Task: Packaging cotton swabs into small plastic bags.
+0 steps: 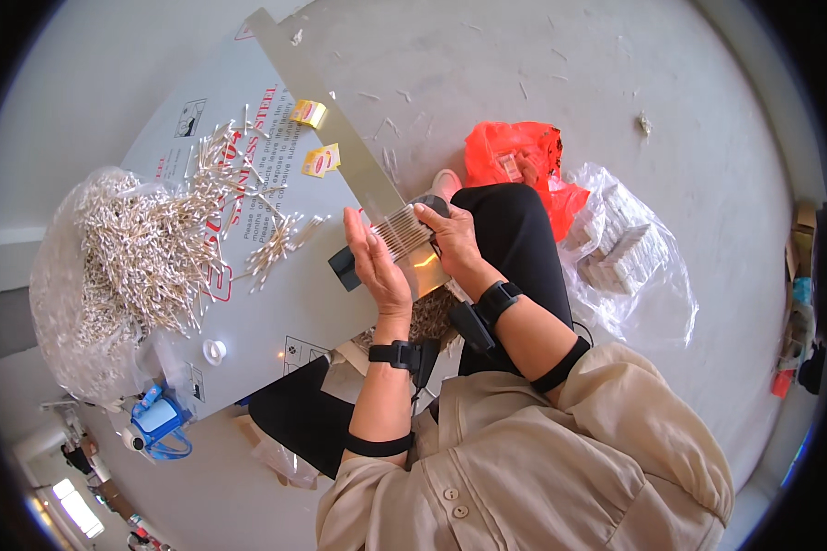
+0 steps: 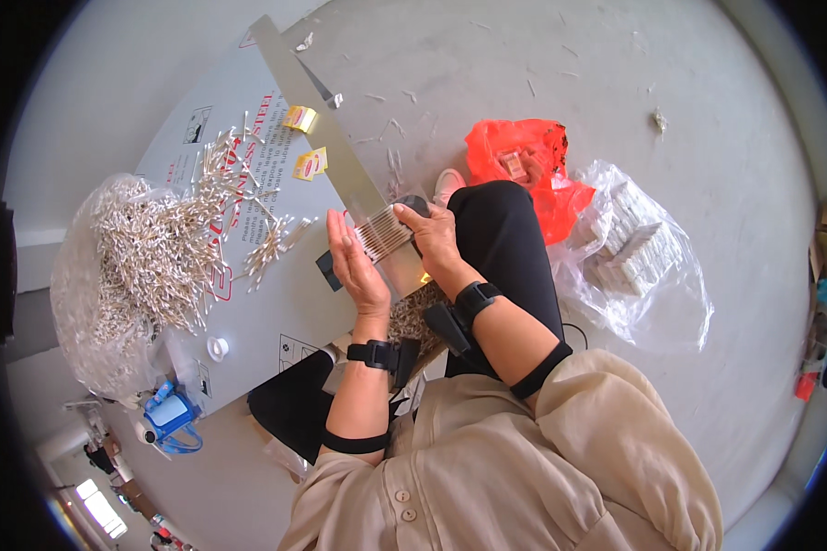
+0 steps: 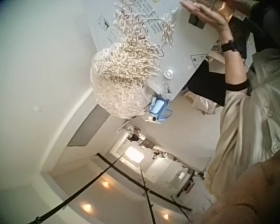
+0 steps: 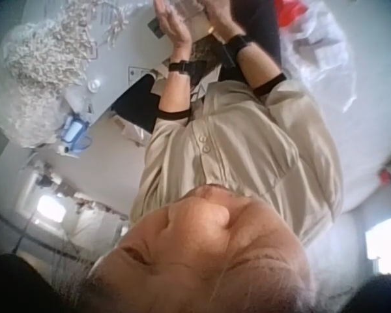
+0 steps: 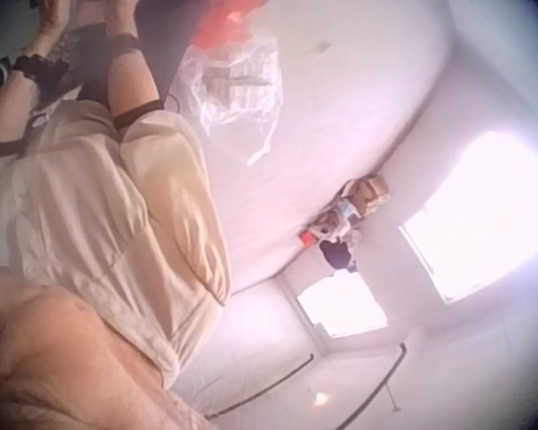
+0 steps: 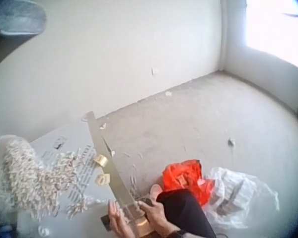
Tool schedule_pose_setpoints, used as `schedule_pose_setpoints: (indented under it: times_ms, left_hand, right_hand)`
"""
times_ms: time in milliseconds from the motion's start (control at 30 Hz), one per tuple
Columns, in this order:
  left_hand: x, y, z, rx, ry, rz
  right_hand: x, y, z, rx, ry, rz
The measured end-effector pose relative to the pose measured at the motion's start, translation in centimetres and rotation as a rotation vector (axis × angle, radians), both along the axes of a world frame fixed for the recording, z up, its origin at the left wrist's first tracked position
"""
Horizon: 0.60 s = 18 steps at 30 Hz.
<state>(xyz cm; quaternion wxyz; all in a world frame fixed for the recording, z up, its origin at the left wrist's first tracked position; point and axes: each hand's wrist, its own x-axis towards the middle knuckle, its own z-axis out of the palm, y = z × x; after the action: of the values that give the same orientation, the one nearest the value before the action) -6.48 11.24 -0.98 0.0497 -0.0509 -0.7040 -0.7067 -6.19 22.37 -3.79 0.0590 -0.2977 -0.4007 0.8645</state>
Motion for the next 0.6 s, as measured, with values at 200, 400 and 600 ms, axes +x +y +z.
schedule_pose_setpoints:
  times_ms: [200, 400, 600]
  left_hand:
    - [-0.3, 0.2, -0.1, 0.023, -0.004, -0.029]
    - [-0.6, 0.0, -0.4, 0.192, -0.041, -0.016]
    - [0.7, -1.3, 0.8, -0.539, 0.17, -0.105]
  right_hand:
    - [0.2, -0.1, 0.1, 0.038, -0.002, 0.0]
    - [0.4, -0.2, 0.4, -0.006, 0.021, -0.004]
    - [0.5, 0.2, 0.2, -0.109, -0.031, -0.022]
